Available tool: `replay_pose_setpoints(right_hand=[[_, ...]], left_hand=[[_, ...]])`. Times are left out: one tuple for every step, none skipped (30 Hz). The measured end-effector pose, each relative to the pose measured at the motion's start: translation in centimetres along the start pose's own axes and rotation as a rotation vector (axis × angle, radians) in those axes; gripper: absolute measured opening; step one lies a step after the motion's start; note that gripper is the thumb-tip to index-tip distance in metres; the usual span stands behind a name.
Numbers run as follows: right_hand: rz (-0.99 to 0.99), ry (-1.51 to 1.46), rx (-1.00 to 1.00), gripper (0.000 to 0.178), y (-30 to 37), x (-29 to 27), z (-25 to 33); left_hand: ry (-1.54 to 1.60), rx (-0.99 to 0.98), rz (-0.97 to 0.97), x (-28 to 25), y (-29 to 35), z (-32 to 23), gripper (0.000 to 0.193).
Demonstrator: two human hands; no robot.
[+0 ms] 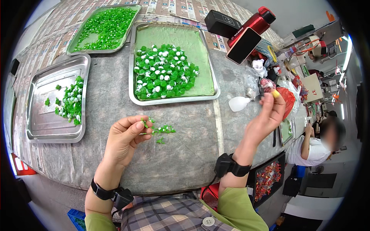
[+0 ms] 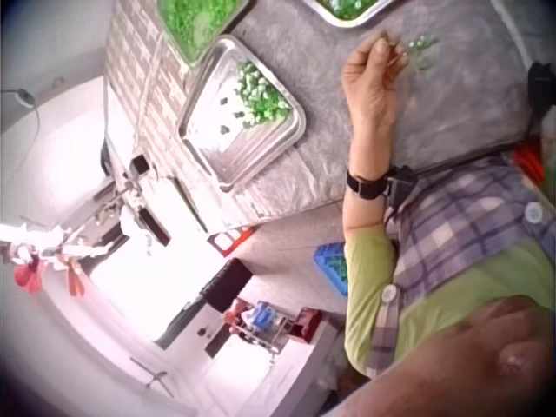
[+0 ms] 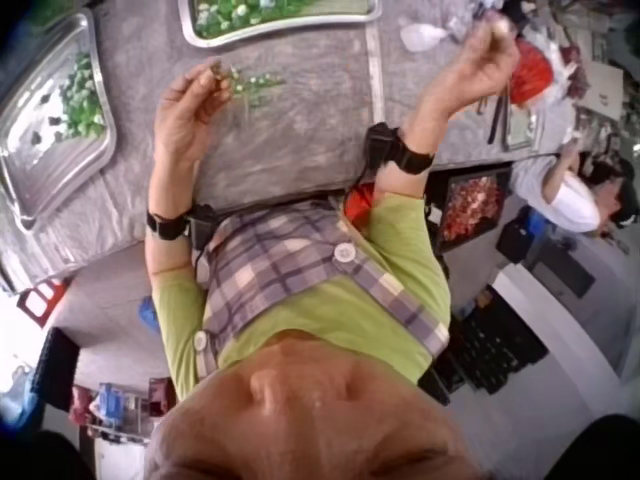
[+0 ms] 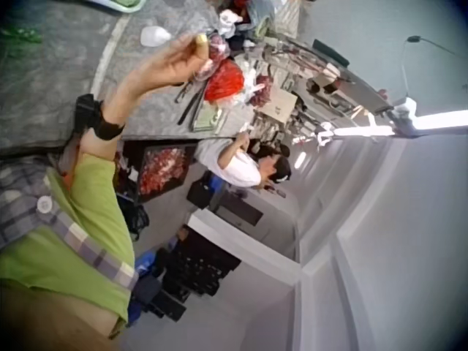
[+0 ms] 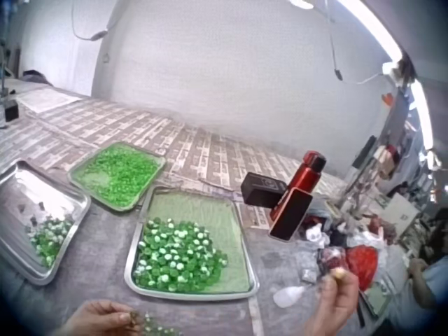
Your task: The person applies glue to green plastic pieces, presses white plastic eyes onto them, and places the assembled pieces on the table.
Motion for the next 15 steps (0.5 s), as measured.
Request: replay_pose_setpoints(right_hand=[[-0.028,-0.026,0.031,0.022,-1.4,-1.8,-1.7],[-0.026,-0.027,0.029,0.022,-2.1,-2.8,-3.1],[0.070,0.057,0.130,0.028,-2.5,-2.6,-5.5],[0.167,0.143,0.231,0.035,-2.5,-2.3,-8.1],[0.171,0.141,0.232,0.035,-2.5,-2.9,-9.8],[0.303,0.272,0.291,0.041,-1.9,-2.5,-12.3],[0.439,0.398,0.351,0.047,-1.0,-1.7,-14.1],[0.440,0.395,0.356,0.047,-0.9,-1.8,-14.8],[0.535,0.448,0.458,0.048,-0.2,-1.0,-16.2],[0.629,0.501,0.560,0.050,0.8,-0.3,-17.3],[0.597,0.483,0.512,0.043,0.6,-0.2,-16.5],[0.602,0.482,0.513,0.043,0.9,0.2,-16.1],[0.552,0.311,0.461,0.039,0.7,0.8,-14.7],[0.499,0.140,0.409,0.036,0.5,1.4,-12.9],[0.489,-0.012,0.457,0.031,1.2,2.7,-10.4]], left_hand=[[-0.017,0.003,0.005,0.2,0.0,-0.1,0.017],[-0.015,0.006,0.005,0.2,0.0,0.0,0.017],[-0.033,0.001,0.004,0.2,0.0,0.1,0.018],[-0.052,-0.005,0.001,0.1,0.0,0.3,0.018],[-0.052,-0.003,-0.004,0.0,-0.1,0.3,0.018],[-0.051,-0.005,-0.006,0.1,-0.2,0.4,0.019],[-0.053,-0.005,-0.013,0.0,-0.1,0.3,0.019],[-0.058,-0.006,-0.016,0.0,-0.1,0.3,0.019],[-0.052,-0.002,-0.011,0.0,-0.1,0.4,0.019],[-0.047,0.001,-0.004,0.0,-0.1,0.3,0.020],[-0.050,0.001,-0.007,-0.1,-0.1,0.3,0.020],[-0.060,-0.008,0.011,0.1,-0.1,0.5,0.020],[-0.071,-0.014,0.028,0.3,-0.1,0.5,0.020],[-0.072,-0.009,0.022,0.3,-0.1,0.5,0.020],[-0.049,-0.022,0.028,0.4,-0.1,0.7,0.019]])
Point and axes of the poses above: each hand's wrist, its own y-axis away from the middle knuckle, its own x-axis out of the palm, z = x × y, the point moved 10 cm from there along -y, towards the middle knuckle, and after that the axes turned 8 degrees about x, right-handed, at the moved point
